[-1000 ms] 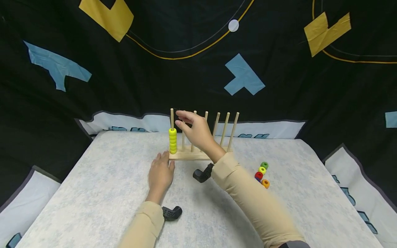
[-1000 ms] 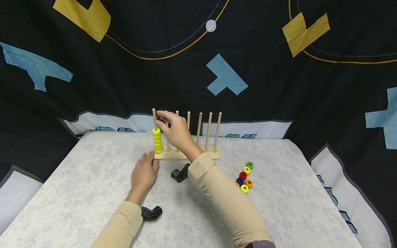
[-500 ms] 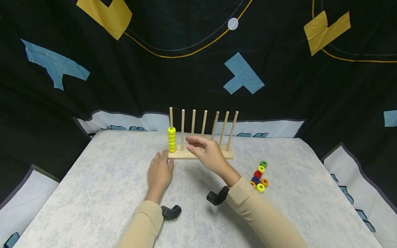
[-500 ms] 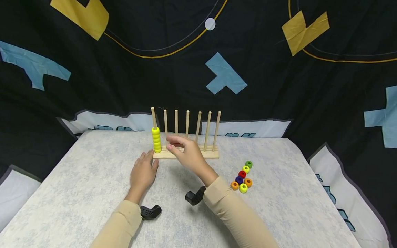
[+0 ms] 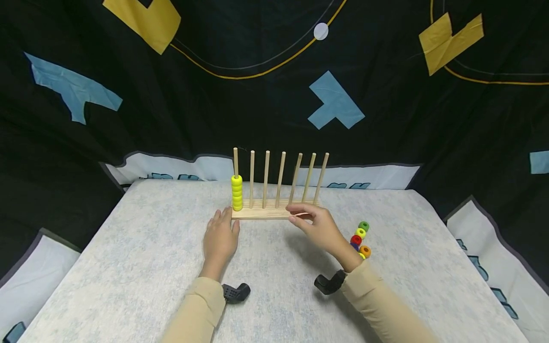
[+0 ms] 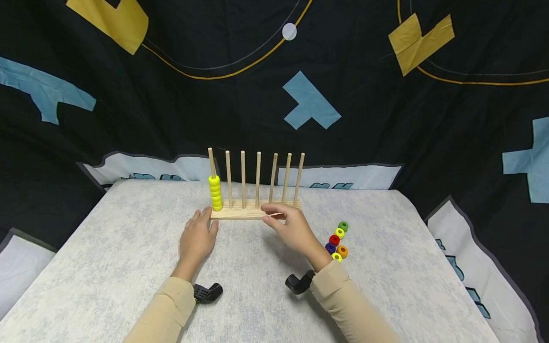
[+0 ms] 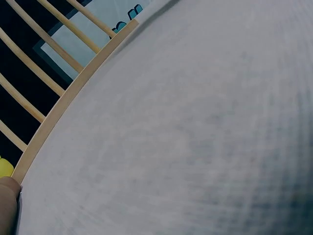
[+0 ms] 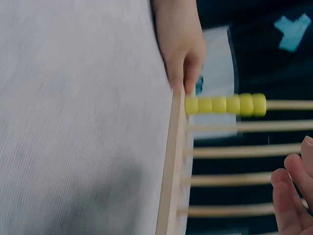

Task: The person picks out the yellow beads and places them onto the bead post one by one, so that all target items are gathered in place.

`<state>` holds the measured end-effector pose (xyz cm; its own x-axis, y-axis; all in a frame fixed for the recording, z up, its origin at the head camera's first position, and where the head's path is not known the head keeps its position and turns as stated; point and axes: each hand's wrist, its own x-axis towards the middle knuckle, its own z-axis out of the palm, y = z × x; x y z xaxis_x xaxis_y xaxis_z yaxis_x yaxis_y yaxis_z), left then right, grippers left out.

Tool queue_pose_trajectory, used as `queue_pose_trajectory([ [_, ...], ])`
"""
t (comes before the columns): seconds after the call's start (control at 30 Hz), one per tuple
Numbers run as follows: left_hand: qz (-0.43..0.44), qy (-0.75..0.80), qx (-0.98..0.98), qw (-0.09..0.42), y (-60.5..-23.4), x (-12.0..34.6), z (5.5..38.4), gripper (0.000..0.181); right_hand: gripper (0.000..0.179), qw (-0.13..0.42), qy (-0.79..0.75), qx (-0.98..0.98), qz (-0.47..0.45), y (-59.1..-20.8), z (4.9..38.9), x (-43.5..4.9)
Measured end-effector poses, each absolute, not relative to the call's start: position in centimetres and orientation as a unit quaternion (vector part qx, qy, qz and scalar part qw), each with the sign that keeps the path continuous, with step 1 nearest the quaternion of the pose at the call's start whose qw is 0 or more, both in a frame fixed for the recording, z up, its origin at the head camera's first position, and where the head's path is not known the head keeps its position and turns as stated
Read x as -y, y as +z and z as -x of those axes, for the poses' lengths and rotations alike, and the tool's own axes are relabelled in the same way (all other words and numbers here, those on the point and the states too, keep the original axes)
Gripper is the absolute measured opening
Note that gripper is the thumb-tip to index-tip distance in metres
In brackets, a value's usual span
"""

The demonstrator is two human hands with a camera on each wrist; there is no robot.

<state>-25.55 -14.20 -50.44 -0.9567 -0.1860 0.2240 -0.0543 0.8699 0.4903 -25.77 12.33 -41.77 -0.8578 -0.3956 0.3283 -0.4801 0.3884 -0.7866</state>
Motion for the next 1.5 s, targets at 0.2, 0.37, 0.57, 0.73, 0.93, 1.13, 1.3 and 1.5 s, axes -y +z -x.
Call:
queue_pose_trajectory([
  [0.2, -0.061, -0.248, 0.958, 0.132, -50.4, 14.2, 25.5, 0.056, 0.031, 0.062, 0.465, 0.855, -0.222, -41.8, 26.0, -16.3],
  [0.37, -0.058, -0.247, 0.958, 0.132, -50.4, 14.2, 25.5, 0.056, 0.033, 0.083, 0.435, 0.878, -0.183, -42.1, 26.0, -19.9],
  [0.57, -0.06, -0.244, 0.959, 0.129, -50.3, 14.3, 25.5, 0.056, 0.035, 0.072, 0.401, 0.906, -0.113, -43.0, 26.0, -23.9],
  [0.73, -0.06, -0.246, 0.959, 0.131, -50.2, 14.2, 25.5, 0.057, 0.037, 0.068, 0.379, 0.92, -0.075, -44.3, 26.2, -26.7],
  [0.93, -0.06, -0.249, 0.958, 0.128, -50.2, 14.2, 25.4, 0.057, 0.037, 0.065, 0.358, 0.929, -0.064, -45.8, 26.4, -29.0],
  [1.13, -0.058, -0.25, 0.958, 0.13, -50.2, 14.2, 25.5, 0.056, 0.037, 0.033, 0.35, 0.935, -0.051, -46.8, 26.4, -29.9],
  [1.3, -0.056, -0.251, 0.958, 0.129, -50.2, 14.3, 25.5, 0.056, 0.038, 0.006, 0.353, 0.935, -0.038, -47.1, 26.4, -29.9],
  [1.5, -0.053, -0.252, 0.958, 0.129, -50.1, 14.3, 25.4, 0.056, 0.042, -0.012, 0.351, 0.935, -0.049, -47.0, 26.6, -29.9],
])
